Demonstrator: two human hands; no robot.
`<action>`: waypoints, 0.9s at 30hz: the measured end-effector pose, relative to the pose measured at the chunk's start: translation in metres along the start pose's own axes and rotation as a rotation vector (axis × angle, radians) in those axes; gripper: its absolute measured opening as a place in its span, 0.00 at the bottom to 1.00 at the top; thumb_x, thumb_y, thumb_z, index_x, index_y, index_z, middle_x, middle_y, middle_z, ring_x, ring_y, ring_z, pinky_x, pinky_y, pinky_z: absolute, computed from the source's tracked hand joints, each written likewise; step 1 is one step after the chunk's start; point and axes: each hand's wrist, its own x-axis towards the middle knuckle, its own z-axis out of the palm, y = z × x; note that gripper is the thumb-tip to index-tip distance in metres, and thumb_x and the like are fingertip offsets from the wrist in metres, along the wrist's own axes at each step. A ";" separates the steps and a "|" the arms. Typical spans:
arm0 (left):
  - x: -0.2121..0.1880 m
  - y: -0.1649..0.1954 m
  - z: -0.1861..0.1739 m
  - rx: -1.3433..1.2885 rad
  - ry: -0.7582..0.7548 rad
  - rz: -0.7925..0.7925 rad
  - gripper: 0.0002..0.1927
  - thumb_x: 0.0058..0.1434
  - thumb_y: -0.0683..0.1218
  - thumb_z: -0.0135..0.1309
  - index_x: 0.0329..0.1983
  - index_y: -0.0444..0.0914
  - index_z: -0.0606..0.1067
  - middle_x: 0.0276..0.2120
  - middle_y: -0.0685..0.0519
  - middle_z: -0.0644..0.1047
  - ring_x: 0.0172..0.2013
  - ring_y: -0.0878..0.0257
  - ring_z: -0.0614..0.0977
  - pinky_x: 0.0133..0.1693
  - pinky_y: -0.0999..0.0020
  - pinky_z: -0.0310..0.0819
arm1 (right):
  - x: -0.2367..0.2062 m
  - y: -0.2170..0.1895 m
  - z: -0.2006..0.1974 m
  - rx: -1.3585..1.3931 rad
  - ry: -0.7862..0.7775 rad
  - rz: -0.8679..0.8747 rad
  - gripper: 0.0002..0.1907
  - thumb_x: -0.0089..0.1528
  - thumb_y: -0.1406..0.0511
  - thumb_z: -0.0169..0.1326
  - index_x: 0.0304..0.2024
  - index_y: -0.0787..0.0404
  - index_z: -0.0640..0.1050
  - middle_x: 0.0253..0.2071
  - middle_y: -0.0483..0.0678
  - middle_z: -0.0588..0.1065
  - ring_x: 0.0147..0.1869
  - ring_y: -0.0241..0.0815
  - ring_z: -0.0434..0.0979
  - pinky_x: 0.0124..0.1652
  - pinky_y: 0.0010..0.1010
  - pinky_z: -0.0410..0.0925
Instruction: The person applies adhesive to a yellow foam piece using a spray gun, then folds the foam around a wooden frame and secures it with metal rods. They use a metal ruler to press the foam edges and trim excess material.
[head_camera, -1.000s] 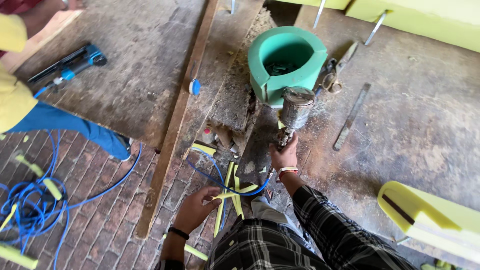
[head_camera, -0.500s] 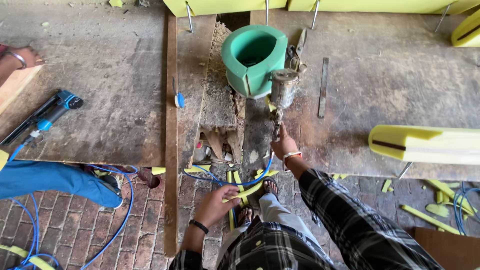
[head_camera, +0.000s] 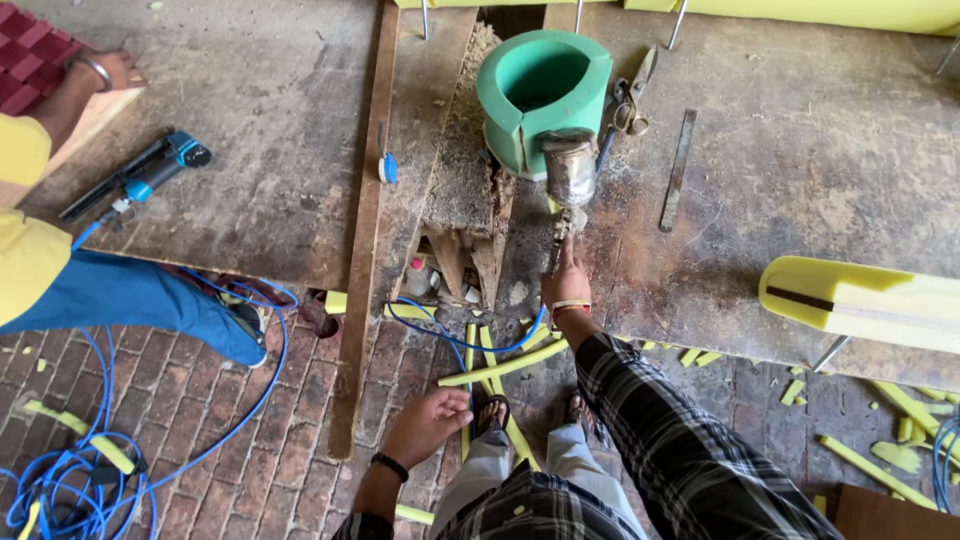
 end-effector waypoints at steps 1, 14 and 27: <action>-0.001 0.002 0.005 0.031 -0.004 -0.007 0.22 0.58 0.51 0.64 0.53 0.38 0.78 0.45 0.49 0.85 0.45 0.60 0.87 0.48 0.63 0.81 | 0.000 0.003 0.001 0.045 0.015 -0.018 0.55 0.57 0.63 0.65 0.79 0.52 0.47 0.66 0.60 0.69 0.61 0.59 0.76 0.57 0.44 0.71; 0.024 0.019 0.015 0.119 -0.014 -0.057 0.22 0.58 0.50 0.65 0.54 0.42 0.78 0.46 0.52 0.84 0.47 0.63 0.85 0.49 0.65 0.80 | -0.018 0.044 0.006 0.247 0.060 -0.113 0.46 0.55 0.58 0.67 0.69 0.65 0.61 0.64 0.62 0.71 0.58 0.58 0.77 0.59 0.41 0.68; 0.154 0.081 0.053 0.176 -0.509 0.245 0.19 0.56 0.44 0.65 0.51 0.38 0.79 0.39 0.54 0.85 0.39 0.65 0.85 0.45 0.70 0.81 | -0.123 0.204 -0.068 0.587 0.362 0.357 0.29 0.57 0.61 0.64 0.60 0.62 0.75 0.60 0.51 0.77 0.58 0.45 0.82 0.54 0.33 0.72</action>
